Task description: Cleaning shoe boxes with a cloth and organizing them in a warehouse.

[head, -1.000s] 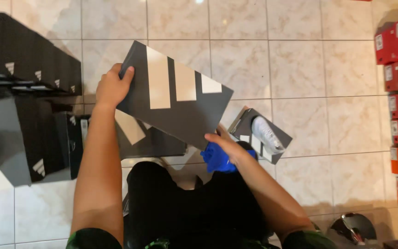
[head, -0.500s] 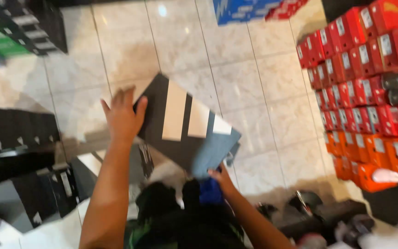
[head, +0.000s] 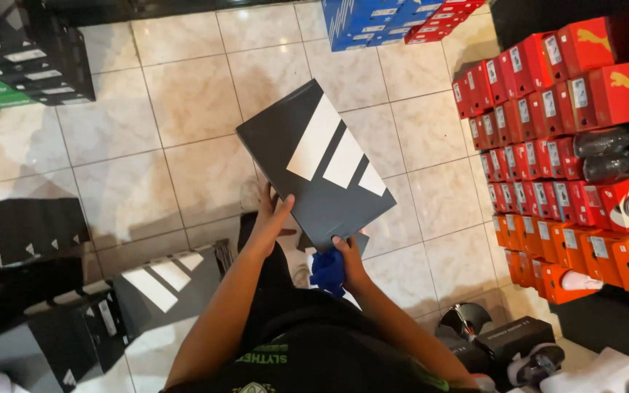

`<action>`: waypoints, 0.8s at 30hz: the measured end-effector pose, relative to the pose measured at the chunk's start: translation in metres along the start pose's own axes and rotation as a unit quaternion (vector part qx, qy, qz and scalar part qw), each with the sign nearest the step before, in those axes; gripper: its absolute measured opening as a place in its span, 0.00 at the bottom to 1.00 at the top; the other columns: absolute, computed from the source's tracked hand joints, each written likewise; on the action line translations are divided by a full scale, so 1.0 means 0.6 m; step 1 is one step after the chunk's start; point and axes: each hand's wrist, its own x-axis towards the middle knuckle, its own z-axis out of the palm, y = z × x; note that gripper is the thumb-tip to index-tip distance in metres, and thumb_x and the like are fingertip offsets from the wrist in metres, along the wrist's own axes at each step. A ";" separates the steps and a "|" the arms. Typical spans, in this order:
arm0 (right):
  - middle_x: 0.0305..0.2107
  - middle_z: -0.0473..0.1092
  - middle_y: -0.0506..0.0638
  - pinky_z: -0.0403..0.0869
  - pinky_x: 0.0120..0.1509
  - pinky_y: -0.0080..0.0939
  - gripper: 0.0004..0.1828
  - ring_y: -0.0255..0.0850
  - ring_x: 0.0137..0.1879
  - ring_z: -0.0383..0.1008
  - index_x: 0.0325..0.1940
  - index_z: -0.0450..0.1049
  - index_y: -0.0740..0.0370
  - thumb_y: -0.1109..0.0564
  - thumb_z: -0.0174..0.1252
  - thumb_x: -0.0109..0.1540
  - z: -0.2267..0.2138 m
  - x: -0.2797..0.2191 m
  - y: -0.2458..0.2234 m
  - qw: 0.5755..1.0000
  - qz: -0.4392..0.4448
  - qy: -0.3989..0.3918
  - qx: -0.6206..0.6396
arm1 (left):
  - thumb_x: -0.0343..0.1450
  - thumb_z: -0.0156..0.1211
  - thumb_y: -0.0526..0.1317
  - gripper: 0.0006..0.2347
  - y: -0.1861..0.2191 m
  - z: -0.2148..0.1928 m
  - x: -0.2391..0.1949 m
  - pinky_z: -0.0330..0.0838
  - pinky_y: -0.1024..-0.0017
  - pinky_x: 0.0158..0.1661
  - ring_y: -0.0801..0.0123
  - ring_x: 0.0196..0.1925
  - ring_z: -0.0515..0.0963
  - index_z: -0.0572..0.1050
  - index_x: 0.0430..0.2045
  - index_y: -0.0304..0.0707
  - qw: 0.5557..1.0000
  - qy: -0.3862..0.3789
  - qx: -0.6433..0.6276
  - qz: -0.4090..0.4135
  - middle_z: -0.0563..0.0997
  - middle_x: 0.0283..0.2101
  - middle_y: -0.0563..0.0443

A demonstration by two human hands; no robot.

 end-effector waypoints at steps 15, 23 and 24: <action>0.68 0.60 0.66 0.57 0.76 0.63 0.47 0.62 0.73 0.59 0.76 0.57 0.59 0.48 0.72 0.58 0.342 0.567 -0.197 0.999 0.020 0.017 -0.019 | 0.80 0.52 0.49 0.35 0.314 -0.197 0.661 0.76 0.32 0.46 0.24 0.69 0.61 0.36 0.76 0.39 0.991 -0.008 0.133 -0.012 0.50 0.74 0.20; 0.66 0.62 0.69 0.58 0.75 0.65 0.51 0.64 0.73 0.61 0.75 0.58 0.63 0.48 0.74 0.54 0.357 0.934 -0.347 0.995 0.093 0.006 -0.021 | 0.80 0.49 0.50 0.33 0.284 -0.210 1.109 0.80 0.41 0.42 0.28 0.66 0.66 0.38 0.76 0.39 0.982 -0.012 0.186 -0.041 0.52 0.73 0.21; 0.67 0.61 0.70 0.56 0.76 0.65 0.52 0.66 0.74 0.59 0.75 0.56 0.65 0.47 0.74 0.54 0.358 0.994 -0.374 0.995 0.100 -0.006 -0.027 | 0.80 0.49 0.52 0.34 0.266 -0.218 1.185 0.81 0.43 0.41 0.29 0.66 0.66 0.39 0.76 0.37 0.978 -0.017 0.207 -0.029 0.52 0.73 0.21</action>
